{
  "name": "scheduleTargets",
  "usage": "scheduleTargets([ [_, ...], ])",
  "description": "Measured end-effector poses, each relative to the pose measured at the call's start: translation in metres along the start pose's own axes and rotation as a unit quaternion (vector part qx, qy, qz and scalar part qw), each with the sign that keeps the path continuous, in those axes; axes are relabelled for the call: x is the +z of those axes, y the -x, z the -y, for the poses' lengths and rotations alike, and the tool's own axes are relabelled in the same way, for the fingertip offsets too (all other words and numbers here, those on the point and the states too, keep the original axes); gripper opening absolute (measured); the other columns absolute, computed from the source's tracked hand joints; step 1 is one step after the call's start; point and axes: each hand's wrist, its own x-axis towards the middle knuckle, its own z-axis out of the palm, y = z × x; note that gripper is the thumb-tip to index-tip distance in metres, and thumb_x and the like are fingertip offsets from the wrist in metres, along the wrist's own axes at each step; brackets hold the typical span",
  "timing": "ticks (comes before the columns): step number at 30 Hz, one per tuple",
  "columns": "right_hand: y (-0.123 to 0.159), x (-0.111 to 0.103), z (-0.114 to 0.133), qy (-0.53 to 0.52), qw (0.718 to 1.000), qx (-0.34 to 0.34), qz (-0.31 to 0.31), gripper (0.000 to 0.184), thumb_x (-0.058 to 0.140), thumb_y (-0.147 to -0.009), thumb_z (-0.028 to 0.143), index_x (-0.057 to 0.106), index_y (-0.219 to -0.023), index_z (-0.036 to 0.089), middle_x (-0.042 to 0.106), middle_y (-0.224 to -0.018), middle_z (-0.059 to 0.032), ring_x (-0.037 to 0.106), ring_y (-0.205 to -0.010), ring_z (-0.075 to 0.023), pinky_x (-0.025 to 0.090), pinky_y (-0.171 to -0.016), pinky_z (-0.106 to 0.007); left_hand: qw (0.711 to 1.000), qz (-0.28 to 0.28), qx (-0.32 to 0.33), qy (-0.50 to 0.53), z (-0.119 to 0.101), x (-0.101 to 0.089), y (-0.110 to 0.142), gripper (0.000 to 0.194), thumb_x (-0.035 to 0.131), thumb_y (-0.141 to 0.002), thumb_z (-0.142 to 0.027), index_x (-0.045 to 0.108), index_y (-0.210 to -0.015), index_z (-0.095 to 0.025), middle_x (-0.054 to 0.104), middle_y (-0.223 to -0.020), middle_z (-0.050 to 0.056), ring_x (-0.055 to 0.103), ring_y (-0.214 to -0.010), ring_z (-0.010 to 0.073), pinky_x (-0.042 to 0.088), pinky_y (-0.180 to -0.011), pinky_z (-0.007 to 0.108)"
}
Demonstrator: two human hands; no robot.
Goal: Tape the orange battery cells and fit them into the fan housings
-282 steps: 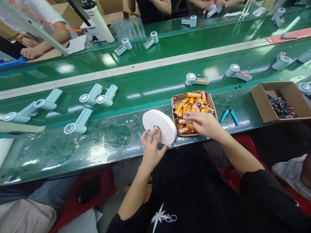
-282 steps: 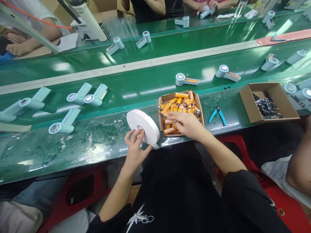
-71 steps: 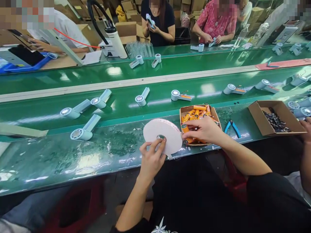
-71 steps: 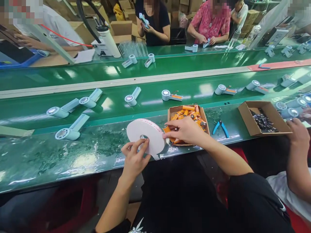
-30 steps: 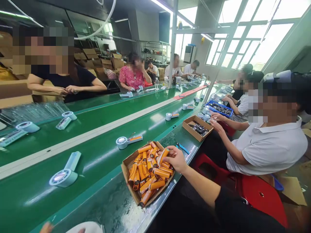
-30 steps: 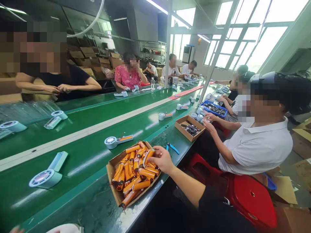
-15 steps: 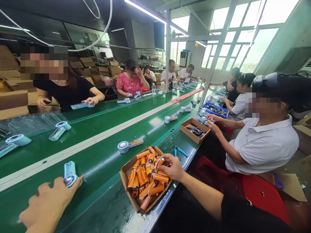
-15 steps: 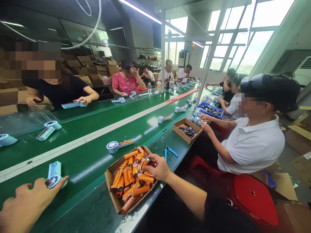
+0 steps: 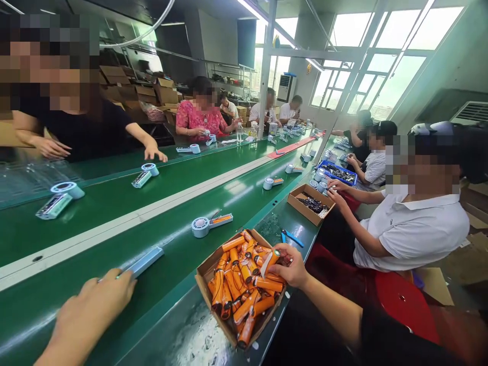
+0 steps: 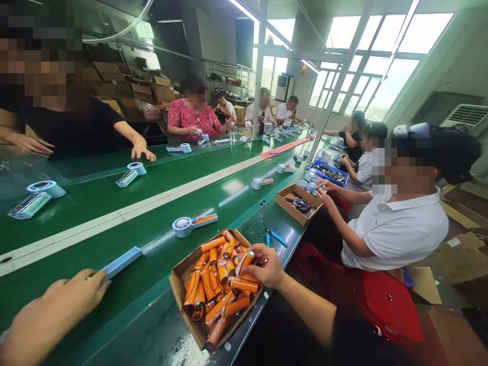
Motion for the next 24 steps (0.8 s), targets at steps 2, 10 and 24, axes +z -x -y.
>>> scheduleTargets([
  [2, -0.003, 0.0, 0.009, 0.011, 1.0, 0.017, 0.019, 0.061, 0.1, -0.069, 0.055, 0.065, -0.109, 0.024, 0.081, -0.092, -0.0058, 0.08, -0.08, -0.0256, 0.065, -0.078, -0.038, 1.0, 0.005, -0.014, -0.007, -0.006, -0.001, 0.001, 0.032, 0.046, -0.073, -0.057, 0.065, -0.064, -0.032, 0.075, -0.088, 0.009, 0.066, -0.089, 0.0389, 0.048, -0.074, 0.056],
  [10, -0.076, 0.06, 0.073, 0.193, 0.953, -0.074, 0.222, 0.061, 0.087, -0.089, 0.047, 0.064, -0.138, 0.02, 0.079, -0.094, -0.0025, 0.076, -0.08, -0.0173, 0.061, -0.075, -0.028, 0.992, 0.094, 0.075, 0.047, -0.026, -0.032, -0.005, 0.03, 0.053, -0.089, -0.045, 0.075, -0.096, -0.025, 0.081, -0.115, 0.011, 0.065, -0.115, 0.0305, 0.052, -0.106, 0.044],
  [24, -0.218, 0.235, 0.002, 0.518, 0.7, -0.191, 0.453, 0.039, 0.076, -0.099, 0.021, 0.068, -0.137, 0.019, 0.082, -0.103, -0.0057, 0.076, -0.095, -0.0228, 0.05, -0.083, -0.029, 0.979, 0.103, -0.114, 0.132, -0.05, -0.025, -0.023, 0.031, 0.044, -0.112, -0.044, 0.065, -0.126, -0.026, 0.073, -0.125, 0.012, 0.064, -0.127, 0.0297, 0.051, -0.101, 0.039],
])
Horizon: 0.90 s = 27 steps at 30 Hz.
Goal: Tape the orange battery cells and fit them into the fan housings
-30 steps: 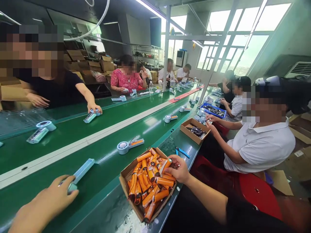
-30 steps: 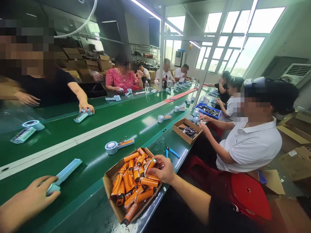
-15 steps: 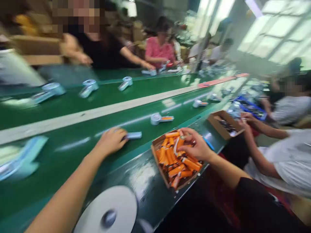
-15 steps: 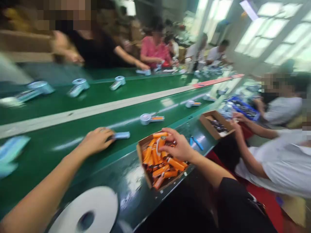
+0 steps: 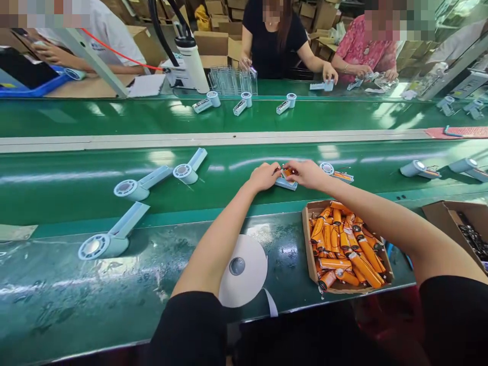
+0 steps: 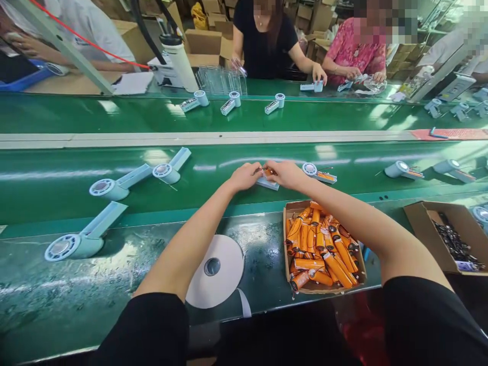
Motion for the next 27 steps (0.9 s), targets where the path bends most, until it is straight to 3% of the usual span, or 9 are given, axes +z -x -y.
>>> scheduleTargets([
  [3, 0.005, -0.001, 0.0, 0.052, 0.998, -0.022, 0.023, 0.034, 0.074, -0.1, 0.022, 0.069, -0.134, 0.021, 0.082, -0.106, -0.0056, 0.076, -0.093, -0.0225, 0.047, -0.078, -0.028, 1.0, 0.005, -0.021, 0.003, -0.005, 0.0, -0.003, 0.031, 0.042, -0.113, -0.043, 0.064, -0.127, -0.026, 0.072, -0.13, 0.013, 0.062, -0.133, 0.0308, 0.051, -0.104, 0.041],
  [8, 0.024, -0.004, 0.011, 0.14, 0.974, -0.129, 0.119, 0.025, 0.063, -0.103, 0.011, 0.072, -0.122, 0.024, 0.082, -0.117, -0.006, 0.075, -0.093, -0.0207, 0.041, -0.072, -0.028, 0.999, 0.008, -0.035, 0.022, -0.013, 0.001, -0.006, 0.03, 0.04, -0.114, -0.039, 0.064, -0.125, -0.025, 0.073, -0.131, 0.012, 0.063, -0.131, 0.0292, 0.05, -0.105, 0.041],
  [11, 0.028, -0.002, 0.012, 0.16, 0.979, -0.041, 0.118, 0.025, 0.062, -0.109, 0.023, 0.067, -0.133, 0.021, 0.082, -0.118, -0.0101, 0.077, -0.096, -0.0247, 0.043, -0.073, -0.029, 0.999, 0.008, -0.034, 0.038, -0.017, 0.003, -0.008, 0.029, 0.039, -0.114, -0.037, 0.064, -0.122, -0.026, 0.075, -0.13, 0.01, 0.063, -0.133, 0.0284, 0.05, -0.106, 0.04],
  [14, 0.024, 0.001, 0.008, 0.182, 0.976, 0.047, 0.107, 0.038, 0.06, -0.112, 0.04, 0.06, -0.144, 0.019, 0.081, -0.113, -0.0153, 0.078, -0.101, -0.0316, 0.047, -0.076, -0.031, 0.998, 0.006, -0.042, 0.049, -0.021, 0.005, -0.011, 0.032, 0.035, -0.114, -0.039, 0.065, -0.123, -0.028, 0.076, -0.129, 0.007, 0.063, -0.133, 0.0282, 0.05, -0.106, 0.041],
  [20, 0.008, 0.009, 0.015, 0.204, 0.961, 0.014, 0.184, 0.047, 0.049, -0.115, 0.05, 0.06, -0.154, 0.026, 0.076, -0.13, -0.0217, 0.076, -0.115, -0.0381, 0.056, -0.087, -0.04, 0.996, -0.009, -0.076, 0.046, -0.028, 0.012, -0.015, 0.039, 0.031, -0.114, -0.042, 0.065, -0.129, -0.031, 0.075, -0.132, 0.007, 0.065, -0.129, 0.0288, 0.051, -0.107, 0.042],
  [24, -0.006, 0.004, 0.022, 0.188, 0.961, 0.007, 0.203, 0.048, 0.059, -0.11, 0.049, 0.073, -0.141, 0.016, 0.075, -0.132, -0.0266, 0.074, -0.12, -0.0423, 0.057, -0.093, -0.045, 0.996, -0.011, -0.087, 0.032, -0.033, 0.014, -0.02, 0.038, 0.032, -0.113, -0.041, 0.067, -0.125, -0.031, 0.076, -0.132, 0.007, 0.066, -0.129, 0.0282, 0.052, -0.106, 0.041],
  [27, -0.009, -0.01, 0.015, 0.162, 0.965, -0.009, 0.206, 0.041, 0.072, -0.104, 0.044, 0.077, -0.138, 0.021, 0.08, -0.125, -0.0181, 0.077, -0.113, -0.0348, 0.056, -0.093, -0.039, 0.995, -0.019, -0.101, 0.014, -0.037, 0.013, -0.027, 0.038, 0.033, -0.112, -0.04, 0.066, -0.127, -0.029, 0.075, -0.136, 0.01, 0.065, -0.131, 0.0307, 0.051, -0.107, 0.044],
])
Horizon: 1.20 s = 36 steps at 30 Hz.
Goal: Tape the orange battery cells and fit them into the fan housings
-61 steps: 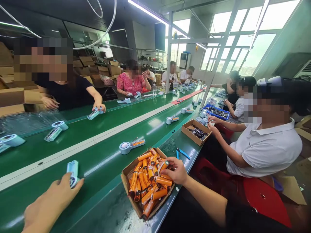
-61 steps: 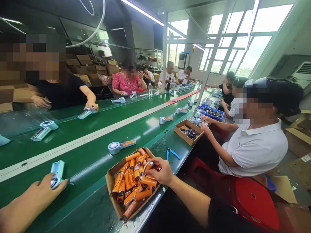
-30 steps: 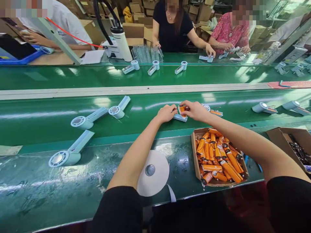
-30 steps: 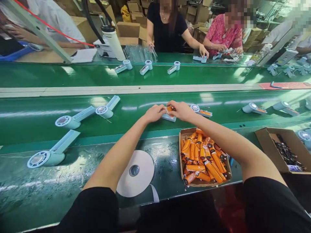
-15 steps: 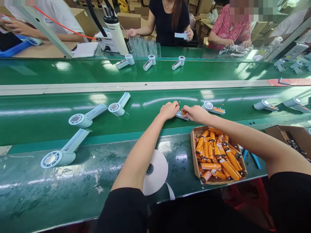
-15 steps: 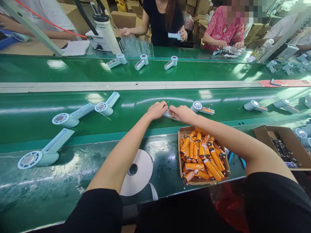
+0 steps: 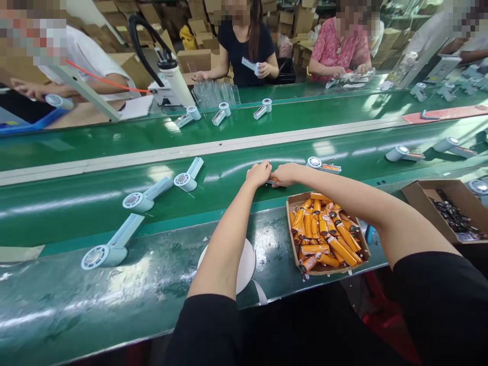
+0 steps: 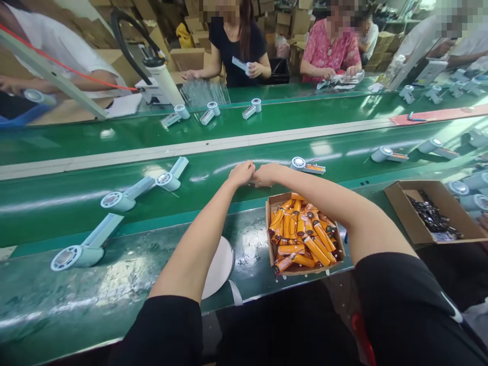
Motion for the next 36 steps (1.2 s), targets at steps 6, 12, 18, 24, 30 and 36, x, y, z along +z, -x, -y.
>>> scheduleTargets([
  [6, 0.072, 0.01, -0.031, -0.129, 0.978, -0.019, -0.165, 0.035, 0.07, -0.108, 0.043, 0.077, -0.13, 0.017, 0.079, -0.122, -0.009, 0.075, -0.108, -0.0246, 0.058, -0.101, -0.038, 1.0, -0.011, 0.021, -0.008, -0.007, 0.004, 0.008, 0.024, 0.058, -0.104, -0.046, 0.068, -0.116, -0.028, 0.077, -0.127, 0.007, 0.061, -0.135, 0.031, 0.05, -0.109, 0.043],
  [12, 0.172, 0.041, -0.018, -0.224, 0.929, -0.014, -0.293, 0.041, 0.072, -0.107, 0.045, 0.067, -0.137, 0.017, 0.068, -0.136, -0.0108, 0.07, -0.116, -0.0259, 0.064, -0.099, -0.047, 0.997, -0.04, 0.061, 0.0, -0.02, 0.009, 0.013, 0.022, 0.075, -0.092, -0.039, 0.071, -0.11, -0.026, 0.076, -0.116, 0.008, 0.062, -0.129, 0.0331, 0.048, -0.112, 0.047],
  [18, 0.258, 0.079, 0.02, -0.293, 0.875, -0.031, -0.386, 0.032, 0.068, -0.109, 0.045, 0.075, -0.122, 0.017, 0.077, -0.116, -0.0085, 0.075, -0.1, -0.0211, 0.066, -0.089, -0.039, 0.966, -0.208, 0.122, 0.091, 0.014, 0.009, 0.066, 0.058, 0.067, -0.097, -0.046, 0.059, -0.149, -0.022, 0.058, -0.158, 0.016, 0.045, -0.152, 0.0345, 0.033, -0.13, 0.054],
  [24, 0.348, 0.199, 0.065, -0.544, 0.684, -0.029, -0.486, 0.011, 0.073, -0.103, 0.028, 0.084, -0.107, 0.029, 0.077, -0.073, -0.0028, 0.075, -0.063, -0.0212, 0.064, -0.061, -0.033, 0.972, -0.11, 0.204, -0.044, 0.127, 0.042, 0.305, 0.053, 0.069, -0.097, -0.061, 0.072, -0.139, -0.028, 0.074, -0.141, 0.011, 0.058, -0.143, 0.0377, 0.031, -0.132, 0.062],
  [30, 0.341, 0.225, 0.116, -0.651, 0.657, 0.011, -0.381, 0.015, 0.072, -0.106, 0.033, 0.084, -0.104, 0.024, 0.076, -0.066, -0.0008, 0.072, -0.054, -0.0164, 0.059, -0.055, -0.025, 0.982, -0.075, 0.098, -0.146, 0.151, 0.044, 0.401, 0.064, 0.064, -0.101, -0.055, 0.058, -0.156, -0.024, 0.067, -0.151, 0.015, 0.049, -0.147, 0.0416, 0.045, -0.123, 0.062],
  [36, 0.275, 0.163, 0.156, -0.622, 0.759, -0.118, -0.152, 0.064, 0.083, -0.094, 0.059, 0.072, -0.143, 0.018, 0.084, -0.09, -0.0031, 0.074, -0.064, -0.0143, 0.057, -0.065, -0.023, 0.948, -0.237, 0.191, -0.088, 0.093, 0.029, 0.375, 0.07, 0.084, -0.09, -0.045, 0.056, -0.153, -0.029, 0.07, -0.138, 0.014, 0.053, -0.137, 0.0406, 0.045, -0.12, 0.061],
])
